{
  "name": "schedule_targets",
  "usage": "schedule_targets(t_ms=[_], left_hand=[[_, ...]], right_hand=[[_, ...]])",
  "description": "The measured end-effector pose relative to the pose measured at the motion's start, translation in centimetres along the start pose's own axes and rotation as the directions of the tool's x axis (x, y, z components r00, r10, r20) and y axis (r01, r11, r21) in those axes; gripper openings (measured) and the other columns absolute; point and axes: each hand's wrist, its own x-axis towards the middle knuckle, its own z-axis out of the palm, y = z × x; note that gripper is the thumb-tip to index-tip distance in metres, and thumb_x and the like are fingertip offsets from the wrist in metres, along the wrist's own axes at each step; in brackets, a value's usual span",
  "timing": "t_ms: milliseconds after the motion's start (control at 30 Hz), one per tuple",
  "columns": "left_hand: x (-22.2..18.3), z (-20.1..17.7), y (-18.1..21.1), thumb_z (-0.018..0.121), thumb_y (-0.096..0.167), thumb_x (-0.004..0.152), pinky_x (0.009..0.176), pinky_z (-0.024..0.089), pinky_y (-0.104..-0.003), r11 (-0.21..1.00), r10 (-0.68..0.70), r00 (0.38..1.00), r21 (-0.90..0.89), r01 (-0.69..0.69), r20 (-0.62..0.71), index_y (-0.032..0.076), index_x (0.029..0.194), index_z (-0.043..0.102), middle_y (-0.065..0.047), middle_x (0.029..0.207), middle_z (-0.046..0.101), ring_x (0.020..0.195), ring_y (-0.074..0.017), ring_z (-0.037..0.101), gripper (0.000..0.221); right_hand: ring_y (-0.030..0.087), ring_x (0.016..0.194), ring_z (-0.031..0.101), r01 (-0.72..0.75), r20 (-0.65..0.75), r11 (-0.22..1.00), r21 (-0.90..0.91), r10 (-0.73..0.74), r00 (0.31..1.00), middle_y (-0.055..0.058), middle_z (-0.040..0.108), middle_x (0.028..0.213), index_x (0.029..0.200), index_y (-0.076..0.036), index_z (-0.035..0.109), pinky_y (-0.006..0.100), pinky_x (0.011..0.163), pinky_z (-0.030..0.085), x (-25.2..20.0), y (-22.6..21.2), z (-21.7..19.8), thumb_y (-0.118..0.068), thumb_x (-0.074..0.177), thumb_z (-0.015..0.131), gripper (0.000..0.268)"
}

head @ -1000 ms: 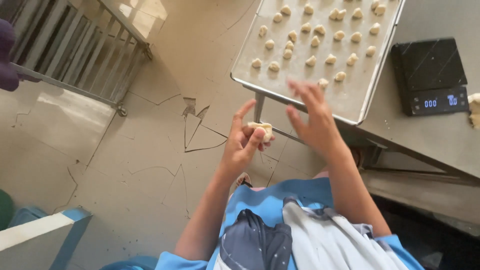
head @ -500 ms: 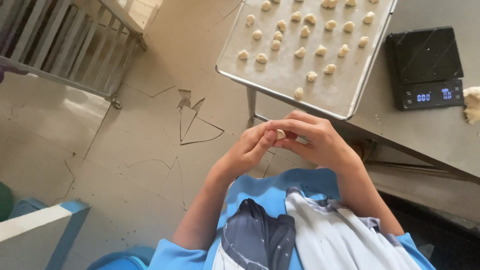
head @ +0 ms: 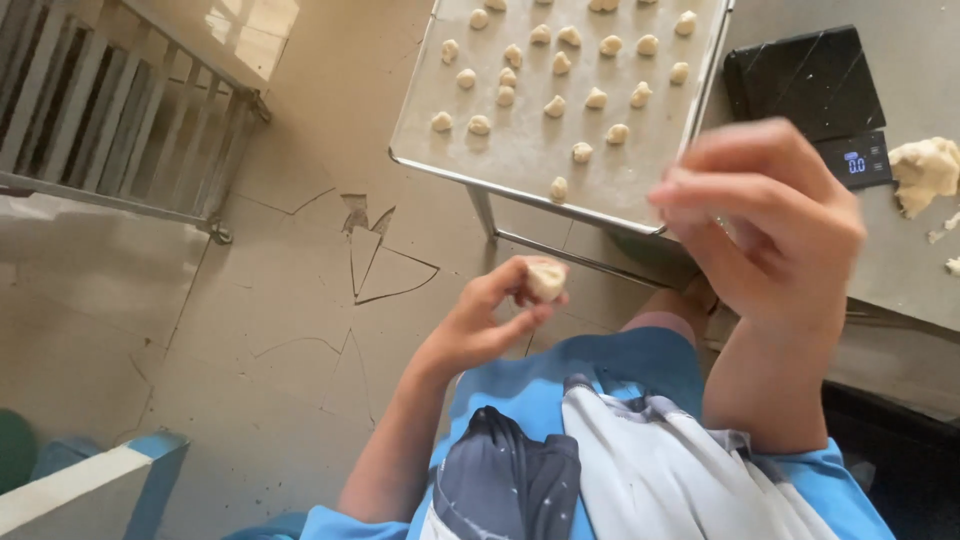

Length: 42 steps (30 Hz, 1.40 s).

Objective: Portioning dough by weight and rolling it into small balls before placing them on a baking tray.

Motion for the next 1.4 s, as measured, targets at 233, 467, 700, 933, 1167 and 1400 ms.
schedule_targets(t_ms=[233,467,700,933,1167,1400], left_hand=[[-0.3,-0.4,-2.9,0.034,0.044,0.097,0.044,0.033,-0.020,0.990,0.013,0.937,-0.127,-0.061,-0.350,0.011,0.056,0.054,-0.001,0.048,0.050,0.043,-0.0082,0.045,0.057],[0.1,-0.7,-3.9,0.058,0.029,0.094,0.070,0.054,-0.028,0.979,-0.104,0.941,-0.199,0.040,-0.321,0.003,0.104,0.064,-0.008,0.089,0.066,0.079,-0.0116,0.059,0.028],[1.6,0.0,-2.5,0.034,0.033,0.101,0.061,0.048,-0.039,0.990,0.112,0.983,0.097,-0.099,-0.144,0.001,0.086,0.055,-0.016,0.072,0.055,0.066,-0.0265,0.054,0.041],[2.4,0.2,-4.1,0.040,0.027,0.099,0.057,0.039,-0.027,0.990,0.115,0.993,-0.085,-0.117,-0.023,0.011,0.074,0.050,0.001,0.064,0.040,0.062,-0.0117,0.039,0.031],[2.9,0.1,-1.6,0.061,0.020,0.090,0.061,0.046,-0.029,0.988,0.113,0.991,-0.102,-0.120,-0.065,0.004,0.096,0.059,-0.006,0.072,0.054,0.066,-0.0144,0.052,0.018],[3.3,1.5,-3.7,0.029,0.044,0.099,0.042,0.029,-0.021,0.992,-0.001,0.989,-0.128,-0.017,-0.145,0.006,0.053,0.051,-0.002,0.047,0.044,0.041,-0.0094,0.039,0.063]], right_hand=[[0.032,0.069,0.051,0.017,-0.355,0.994,-0.108,-0.054,0.933,0.017,0.047,0.077,0.093,0.001,0.050,0.040,0.063,0.043,-2.5,8.5,7.8,-0.014,0.091,0.051,0.016],[0.032,0.091,0.063,-0.188,0.166,0.959,0.211,0.154,0.974,0.017,0.056,0.107,0.128,-0.006,0.054,0.043,0.082,0.050,-4.1,3.3,8.9,-0.008,0.083,0.066,0.047],[0.021,0.074,0.061,-0.195,0.145,0.960,0.203,0.168,0.975,0.010,0.058,0.087,0.111,-0.006,0.068,0.031,0.069,0.054,-5.6,2.7,8.4,-0.003,0.079,0.069,0.032],[0.025,0.075,0.062,-0.195,0.044,0.980,-0.034,0.196,0.980,0.010,0.060,0.086,0.099,-0.004,0.067,0.035,0.068,0.053,-5.8,3.5,5.8,0.007,0.078,0.067,0.023],[0.014,0.051,0.042,-0.146,-0.160,0.987,-0.068,0.134,0.978,0.013,0.059,0.082,0.089,0.000,0.072,0.025,0.049,0.042,-3.9,0.2,-0.9,-0.001,0.078,0.075,0.011],[0.023,0.040,0.033,-0.062,-0.646,0.992,-0.110,-0.023,0.763,0.010,0.030,0.044,0.049,0.003,0.036,0.033,0.043,0.022,-7.4,4.7,3.1,-0.056,0.097,0.027,0.076]])
